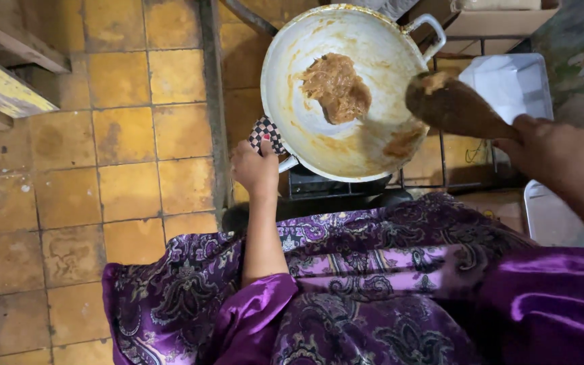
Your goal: Stirring a thick brown paste in a large wok over a floor-level stove using a wooden spatula
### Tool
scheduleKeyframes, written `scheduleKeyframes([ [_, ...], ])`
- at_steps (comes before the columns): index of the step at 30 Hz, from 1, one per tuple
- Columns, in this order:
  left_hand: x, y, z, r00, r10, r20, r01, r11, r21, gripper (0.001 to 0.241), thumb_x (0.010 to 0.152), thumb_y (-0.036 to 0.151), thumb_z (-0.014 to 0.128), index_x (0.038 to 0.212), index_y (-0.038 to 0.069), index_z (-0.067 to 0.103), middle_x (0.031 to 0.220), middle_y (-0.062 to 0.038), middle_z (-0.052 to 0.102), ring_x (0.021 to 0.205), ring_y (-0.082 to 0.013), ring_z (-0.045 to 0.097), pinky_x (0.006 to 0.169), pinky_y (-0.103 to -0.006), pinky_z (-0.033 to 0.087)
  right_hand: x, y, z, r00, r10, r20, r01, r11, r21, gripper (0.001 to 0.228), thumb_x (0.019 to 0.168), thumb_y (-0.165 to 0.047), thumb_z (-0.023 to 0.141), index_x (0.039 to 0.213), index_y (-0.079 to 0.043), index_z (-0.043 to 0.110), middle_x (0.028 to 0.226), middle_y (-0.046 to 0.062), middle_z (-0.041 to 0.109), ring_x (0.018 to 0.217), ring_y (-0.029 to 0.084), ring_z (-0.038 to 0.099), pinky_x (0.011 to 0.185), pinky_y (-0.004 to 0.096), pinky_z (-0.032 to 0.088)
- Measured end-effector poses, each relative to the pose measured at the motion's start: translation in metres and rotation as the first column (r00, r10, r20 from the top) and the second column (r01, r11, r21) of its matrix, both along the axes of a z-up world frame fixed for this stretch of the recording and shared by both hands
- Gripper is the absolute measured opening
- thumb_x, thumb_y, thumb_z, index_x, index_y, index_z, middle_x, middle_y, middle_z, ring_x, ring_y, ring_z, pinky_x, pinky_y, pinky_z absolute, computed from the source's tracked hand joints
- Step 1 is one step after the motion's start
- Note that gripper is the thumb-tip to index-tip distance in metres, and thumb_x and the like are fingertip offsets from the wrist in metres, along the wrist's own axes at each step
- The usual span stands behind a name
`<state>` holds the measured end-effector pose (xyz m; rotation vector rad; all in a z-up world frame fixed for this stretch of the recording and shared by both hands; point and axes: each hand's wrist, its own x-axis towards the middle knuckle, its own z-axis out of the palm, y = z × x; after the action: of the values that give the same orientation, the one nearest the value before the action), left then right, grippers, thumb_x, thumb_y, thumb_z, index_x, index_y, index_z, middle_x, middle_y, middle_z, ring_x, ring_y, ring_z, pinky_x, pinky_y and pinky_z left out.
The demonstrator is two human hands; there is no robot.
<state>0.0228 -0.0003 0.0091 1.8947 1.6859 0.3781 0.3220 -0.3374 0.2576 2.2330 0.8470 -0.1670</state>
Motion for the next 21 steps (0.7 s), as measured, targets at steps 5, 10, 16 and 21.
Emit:
scheduleKeyframes([
  [5,-0.003,0.000,0.033,0.998,-0.030,0.061,0.038,0.989,-0.144,0.037,0.097,0.041,0.055,0.107,0.005,0.059,0.115,-0.015,0.066,0.112,-0.0377,0.061,0.096,-0.0596,0.040,-0.004,0.023,-0.050,0.992,-0.037,-0.122,0.059,0.983,0.176,0.025,0.115,-0.031,0.038,0.121,-0.013,0.054,0.096,0.013,0.075,0.071,0.040,0.078,0.054,0.052,0.059],
  [10,-0.002,0.000,0.007,0.999,-0.036,0.007,0.036,0.997,-0.067,0.041,0.095,0.043,0.057,0.109,0.005,0.058,0.115,-0.017,0.067,0.110,-0.0415,0.062,0.089,-0.0613,0.043,0.030,-0.034,-0.137,0.980,0.117,-0.162,-0.063,0.951,0.303,0.054,0.096,-0.017,0.052,0.148,-0.016,0.036,0.115,0.026,0.059,0.095,0.053,0.063,0.071,0.062,0.054],
  [16,-0.002,0.001,-0.005,1.000,-0.026,-0.015,0.027,1.000,0.012,0.042,0.093,0.044,0.059,0.104,0.003,0.058,0.108,-0.018,0.068,0.102,-0.0436,0.064,0.081,-0.0624,0.046,0.054,-0.095,-0.250,0.951,0.289,-0.114,-0.242,0.919,0.311,0.084,0.095,-0.010,0.046,0.169,-0.005,0.007,0.125,0.030,0.049,0.110,0.055,0.050,0.097,0.062,0.048],
  [21,-0.002,0.000,0.002,1.000,-0.026,-0.013,0.025,0.998,-0.056,0.043,0.095,0.045,0.059,0.107,0.004,0.055,0.107,-0.024,0.069,0.096,-0.0522,0.064,0.081,-0.0626,0.046,0.036,-0.093,-0.231,0.920,0.297,-0.257,-0.240,0.942,0.233,0.090,0.092,-0.002,0.046,0.168,0.003,-0.003,0.122,0.024,0.050,0.107,0.051,0.060,0.082,0.060,0.056],
])
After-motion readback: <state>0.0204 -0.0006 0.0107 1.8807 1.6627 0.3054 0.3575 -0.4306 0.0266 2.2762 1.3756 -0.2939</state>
